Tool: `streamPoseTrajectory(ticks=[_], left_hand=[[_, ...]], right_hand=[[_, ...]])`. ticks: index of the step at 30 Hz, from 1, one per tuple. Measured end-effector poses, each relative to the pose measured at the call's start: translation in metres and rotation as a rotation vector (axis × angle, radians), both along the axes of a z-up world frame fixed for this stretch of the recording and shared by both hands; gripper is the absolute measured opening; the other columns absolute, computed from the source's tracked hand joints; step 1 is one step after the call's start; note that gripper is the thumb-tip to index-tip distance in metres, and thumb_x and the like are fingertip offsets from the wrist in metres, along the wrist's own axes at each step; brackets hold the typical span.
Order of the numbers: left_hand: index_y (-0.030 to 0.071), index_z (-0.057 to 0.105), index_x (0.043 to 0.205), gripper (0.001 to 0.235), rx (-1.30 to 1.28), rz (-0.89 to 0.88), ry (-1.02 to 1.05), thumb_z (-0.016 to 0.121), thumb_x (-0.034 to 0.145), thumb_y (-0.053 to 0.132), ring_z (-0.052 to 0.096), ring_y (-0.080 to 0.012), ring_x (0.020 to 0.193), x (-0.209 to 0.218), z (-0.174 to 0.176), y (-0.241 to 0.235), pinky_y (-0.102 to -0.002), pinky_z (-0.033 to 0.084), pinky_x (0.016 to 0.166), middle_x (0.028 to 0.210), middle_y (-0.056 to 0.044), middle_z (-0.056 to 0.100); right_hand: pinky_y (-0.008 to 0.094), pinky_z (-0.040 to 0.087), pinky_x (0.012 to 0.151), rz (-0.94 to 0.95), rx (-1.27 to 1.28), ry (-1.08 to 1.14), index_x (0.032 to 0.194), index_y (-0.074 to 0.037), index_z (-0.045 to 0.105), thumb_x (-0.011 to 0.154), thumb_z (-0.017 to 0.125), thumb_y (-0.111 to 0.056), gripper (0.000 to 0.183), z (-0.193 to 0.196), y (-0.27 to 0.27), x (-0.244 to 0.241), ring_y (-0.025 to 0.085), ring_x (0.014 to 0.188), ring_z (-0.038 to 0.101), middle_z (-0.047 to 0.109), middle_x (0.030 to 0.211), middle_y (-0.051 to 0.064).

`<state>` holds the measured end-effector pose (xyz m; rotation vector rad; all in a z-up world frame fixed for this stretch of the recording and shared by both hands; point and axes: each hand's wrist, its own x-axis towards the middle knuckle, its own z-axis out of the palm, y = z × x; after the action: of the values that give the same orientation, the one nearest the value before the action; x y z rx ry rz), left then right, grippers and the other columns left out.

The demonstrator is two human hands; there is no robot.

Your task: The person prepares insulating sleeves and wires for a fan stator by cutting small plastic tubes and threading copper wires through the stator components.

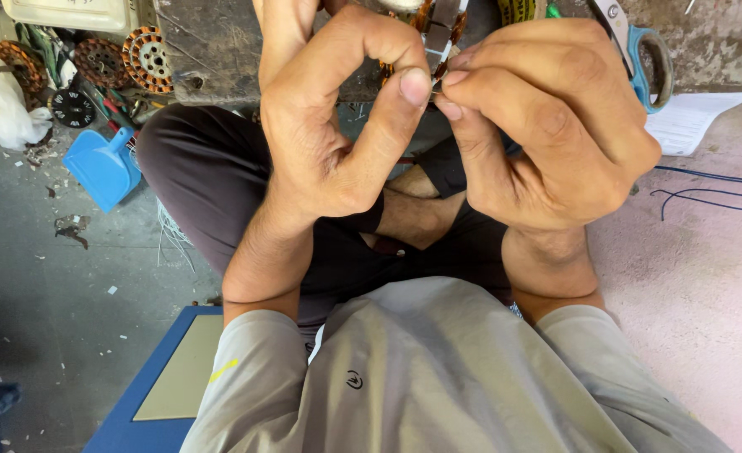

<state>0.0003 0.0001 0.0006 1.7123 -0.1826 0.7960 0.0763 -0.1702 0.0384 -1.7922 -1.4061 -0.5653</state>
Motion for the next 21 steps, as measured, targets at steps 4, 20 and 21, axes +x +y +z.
streamPoseTrajectory(ticks=[4, 20, 21], left_hand=[[0.003, 0.066, 0.094, 0.009, 0.095, 0.071, 0.005, 0.075, 0.093, 0.005, 0.044, -0.0217, 0.095, -0.002, 0.004, -0.001, -0.032, 0.039, 0.086, 0.105, -0.01, 0.049], [0.005, 0.07, 0.103, 0.007, 0.079, 0.109, 0.002, 0.075, 0.108, 0.006, 0.053, -0.0191, 0.1, 0.0, -0.01, 0.015, -0.03, 0.043, 0.093, 0.1, -0.005, 0.064], [0.005, 0.07, 0.103, 0.007, 0.094, 0.104, 0.01, 0.074, 0.108, 0.006, 0.053, -0.0191, 0.099, 0.0, -0.013, 0.018, -0.03, 0.042, 0.092, 0.099, -0.004, 0.065]], right_hand=[[0.035, 0.054, 0.075, -0.021, 0.015, 0.003, 0.107, 0.003, 0.069, 0.104, 0.084, -0.002, 0.016, -0.004, 0.002, 0.001, 0.031, 0.094, 0.069, 0.069, 0.1, 0.013], [0.026, 0.048, 0.069, -0.028, 0.193, 0.644, 0.119, 0.007, 0.065, 0.115, 0.073, 0.001, 0.011, -0.026, -0.007, -0.005, 0.016, 0.079, 0.06, 0.063, 0.109, 0.012], [0.025, 0.051, 0.069, -0.01, 0.249, 0.705, 0.123, 0.006, 0.064, 0.115, 0.072, -0.001, 0.014, -0.029, -0.007, -0.005, 0.014, 0.078, 0.063, 0.063, 0.111, 0.011]])
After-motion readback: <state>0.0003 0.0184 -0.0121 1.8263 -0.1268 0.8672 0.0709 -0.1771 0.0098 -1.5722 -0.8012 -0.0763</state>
